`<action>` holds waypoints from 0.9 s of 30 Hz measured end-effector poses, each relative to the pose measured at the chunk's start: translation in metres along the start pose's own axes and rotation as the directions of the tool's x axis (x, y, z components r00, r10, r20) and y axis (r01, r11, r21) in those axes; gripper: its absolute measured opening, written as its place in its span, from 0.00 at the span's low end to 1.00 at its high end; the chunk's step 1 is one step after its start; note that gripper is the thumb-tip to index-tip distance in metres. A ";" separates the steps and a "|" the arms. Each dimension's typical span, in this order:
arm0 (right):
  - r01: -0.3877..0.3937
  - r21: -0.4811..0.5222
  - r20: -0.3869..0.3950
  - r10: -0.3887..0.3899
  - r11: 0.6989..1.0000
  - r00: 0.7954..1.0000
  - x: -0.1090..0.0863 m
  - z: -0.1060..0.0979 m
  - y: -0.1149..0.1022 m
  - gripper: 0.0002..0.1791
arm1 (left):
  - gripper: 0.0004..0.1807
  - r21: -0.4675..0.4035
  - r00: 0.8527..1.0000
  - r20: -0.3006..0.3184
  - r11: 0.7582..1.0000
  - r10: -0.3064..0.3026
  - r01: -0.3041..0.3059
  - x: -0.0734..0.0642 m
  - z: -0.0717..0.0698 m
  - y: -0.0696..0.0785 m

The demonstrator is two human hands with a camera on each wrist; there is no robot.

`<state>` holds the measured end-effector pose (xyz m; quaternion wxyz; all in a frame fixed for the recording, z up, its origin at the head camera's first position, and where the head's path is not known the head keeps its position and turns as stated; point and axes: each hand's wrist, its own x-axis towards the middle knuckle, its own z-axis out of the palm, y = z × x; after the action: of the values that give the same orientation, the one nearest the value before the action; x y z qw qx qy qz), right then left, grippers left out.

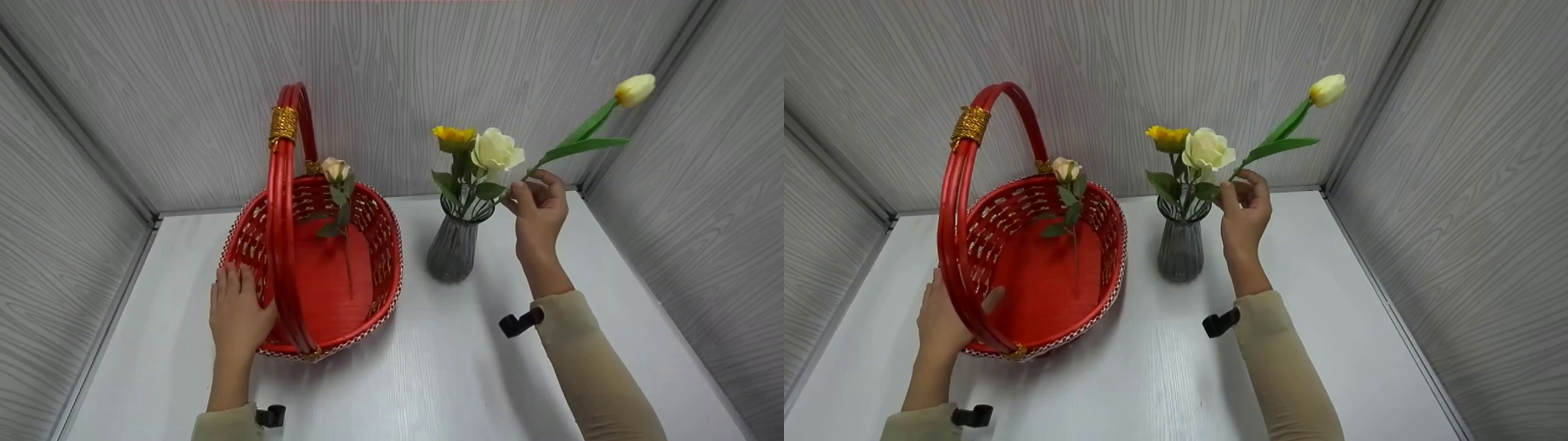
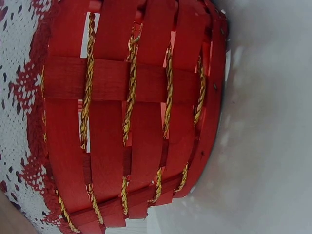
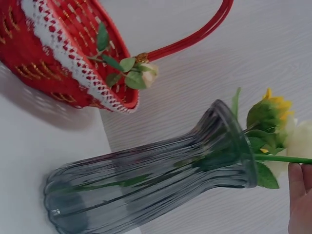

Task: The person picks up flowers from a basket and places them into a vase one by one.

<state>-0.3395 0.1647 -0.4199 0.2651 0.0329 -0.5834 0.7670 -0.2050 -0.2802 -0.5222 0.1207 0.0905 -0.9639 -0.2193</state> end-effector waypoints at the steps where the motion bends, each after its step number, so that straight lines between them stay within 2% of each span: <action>1: -0.004 -0.009 0.006 0.004 1.000 1.000 -0.001 0.000 0.002 0.14 | 0.45 -0.002 1.000 -0.002 1.000 0.000 0.000 0.000 0.000 0.000; 7: -0.083 -0.050 0.020 0.084 0.995 0.996 -0.007 0.000 0.010 0.08 | 0.45 -0.009 1.000 0.010 1.000 -0.011 0.011 -0.002 -0.001 0.000; 10: -0.094 -0.050 0.026 0.095 0.994 0.995 -0.009 0.000 0.013 0.04 | 0.46 -0.008 1.000 0.022 1.000 -0.016 0.016 -0.001 0.000 0.000; 18: -0.047 -0.008 0.051 0.047 0.999 0.998 -0.011 -0.001 0.015 0.05 | 0.46 -0.012 1.000 0.019 1.000 -0.012 0.012 0.000 0.003 -0.002; 21: -0.048 -0.014 0.042 0.048 0.999 0.998 -0.011 -0.002 0.015 0.09 | 0.46 -0.011 1.000 0.022 1.000 -0.011 0.012 0.000 0.002 -0.001; 24: -0.099 -0.044 0.050 0.102 0.994 0.994 -0.009 -0.002 0.013 0.12 | 0.46 -0.005 1.000 0.025 1.000 -0.015 0.015 0.000 0.001 0.000; 27: -0.164 -0.105 0.100 0.174 0.981 0.980 -0.007 -0.004 0.009 0.12 | 0.47 -0.002 1.000 0.025 1.000 -0.018 0.018 0.000 0.001 0.000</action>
<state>-0.3368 0.1641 -0.4320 0.1682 0.0118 -0.6339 0.7548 -0.2054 -0.2801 -0.5226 0.1067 0.0964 -0.9642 -0.2227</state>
